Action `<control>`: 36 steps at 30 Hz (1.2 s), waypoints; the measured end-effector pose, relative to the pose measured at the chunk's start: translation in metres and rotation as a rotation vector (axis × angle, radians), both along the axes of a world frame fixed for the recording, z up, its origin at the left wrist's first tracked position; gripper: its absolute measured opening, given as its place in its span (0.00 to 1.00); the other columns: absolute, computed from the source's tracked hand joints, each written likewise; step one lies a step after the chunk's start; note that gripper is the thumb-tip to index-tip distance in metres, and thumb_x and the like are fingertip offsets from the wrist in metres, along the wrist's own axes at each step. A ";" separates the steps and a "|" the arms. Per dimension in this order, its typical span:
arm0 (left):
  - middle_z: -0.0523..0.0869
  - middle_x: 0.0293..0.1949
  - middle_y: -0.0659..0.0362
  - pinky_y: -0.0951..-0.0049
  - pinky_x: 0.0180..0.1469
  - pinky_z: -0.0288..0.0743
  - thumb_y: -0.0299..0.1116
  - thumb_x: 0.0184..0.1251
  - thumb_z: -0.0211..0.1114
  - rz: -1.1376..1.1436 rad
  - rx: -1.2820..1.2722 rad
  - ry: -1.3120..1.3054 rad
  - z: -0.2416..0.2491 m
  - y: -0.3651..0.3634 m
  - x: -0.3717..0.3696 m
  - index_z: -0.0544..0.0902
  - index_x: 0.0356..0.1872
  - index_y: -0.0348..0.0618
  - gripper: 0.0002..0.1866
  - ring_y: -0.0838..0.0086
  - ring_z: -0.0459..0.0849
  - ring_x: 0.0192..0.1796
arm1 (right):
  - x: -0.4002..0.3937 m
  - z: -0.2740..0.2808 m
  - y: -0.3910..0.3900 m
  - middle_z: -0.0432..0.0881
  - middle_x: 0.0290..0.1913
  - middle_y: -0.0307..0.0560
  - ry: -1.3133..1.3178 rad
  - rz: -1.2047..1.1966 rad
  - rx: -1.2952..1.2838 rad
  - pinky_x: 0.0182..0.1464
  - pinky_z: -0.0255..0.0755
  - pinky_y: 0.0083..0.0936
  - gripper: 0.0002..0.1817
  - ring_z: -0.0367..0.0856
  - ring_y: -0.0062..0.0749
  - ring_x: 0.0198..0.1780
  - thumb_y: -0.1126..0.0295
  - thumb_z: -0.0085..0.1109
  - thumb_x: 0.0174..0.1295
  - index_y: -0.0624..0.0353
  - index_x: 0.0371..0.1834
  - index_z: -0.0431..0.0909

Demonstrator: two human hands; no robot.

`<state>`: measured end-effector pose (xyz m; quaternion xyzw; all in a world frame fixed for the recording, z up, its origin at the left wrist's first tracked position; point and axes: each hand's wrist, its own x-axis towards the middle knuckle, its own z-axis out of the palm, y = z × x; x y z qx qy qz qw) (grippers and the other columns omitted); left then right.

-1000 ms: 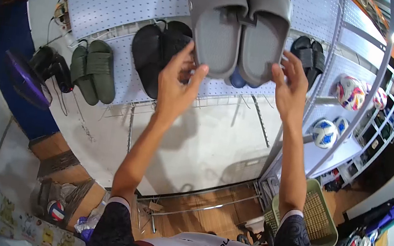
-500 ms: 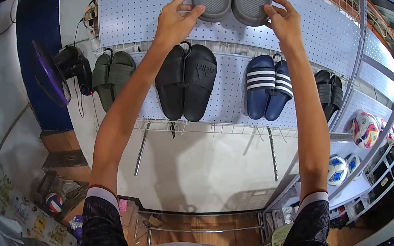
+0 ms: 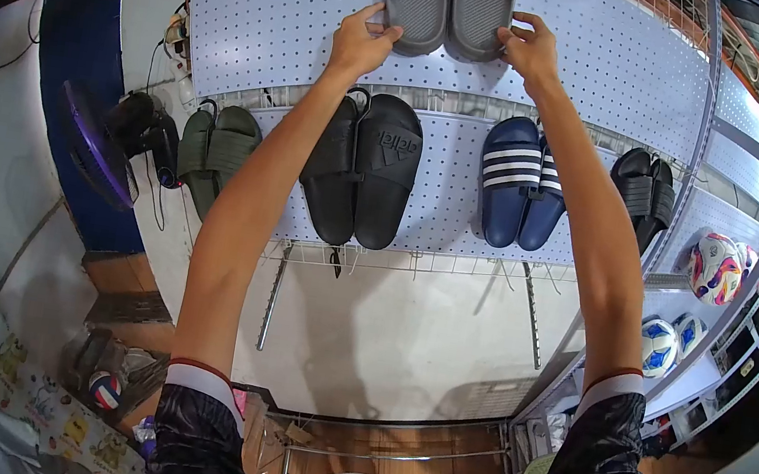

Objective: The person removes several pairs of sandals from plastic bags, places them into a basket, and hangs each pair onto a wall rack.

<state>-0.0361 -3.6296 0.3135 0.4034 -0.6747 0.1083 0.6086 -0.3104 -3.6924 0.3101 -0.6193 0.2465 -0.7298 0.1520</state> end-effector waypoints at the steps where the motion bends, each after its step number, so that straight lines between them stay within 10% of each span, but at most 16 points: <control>1: 0.91 0.48 0.50 0.73 0.45 0.80 0.38 0.64 0.75 -0.007 0.011 0.005 0.000 -0.007 0.003 0.74 0.71 0.38 0.35 0.73 0.89 0.40 | 0.001 -0.001 -0.007 0.88 0.53 0.53 0.022 -0.039 -0.017 0.48 0.84 0.30 0.27 0.90 0.36 0.45 0.69 0.71 0.60 0.55 0.64 0.78; 7: 0.90 0.51 0.49 0.67 0.59 0.79 0.41 0.60 0.74 0.060 0.035 0.017 -0.003 -0.017 0.003 0.76 0.70 0.43 0.35 0.62 0.90 0.52 | 0.007 -0.010 -0.019 0.88 0.53 0.55 0.104 -0.181 0.015 0.58 0.80 0.33 0.29 0.89 0.43 0.51 0.68 0.72 0.56 0.56 0.64 0.78; 36: 0.82 0.61 0.45 0.67 0.52 0.83 0.36 0.65 0.75 -0.230 -0.199 -0.092 -0.046 0.089 0.008 0.68 0.74 0.40 0.38 0.64 0.84 0.59 | -0.020 -0.086 0.102 0.84 0.58 0.59 0.183 -0.353 -0.285 0.57 0.79 0.36 0.35 0.87 0.47 0.55 0.57 0.72 0.58 0.64 0.65 0.73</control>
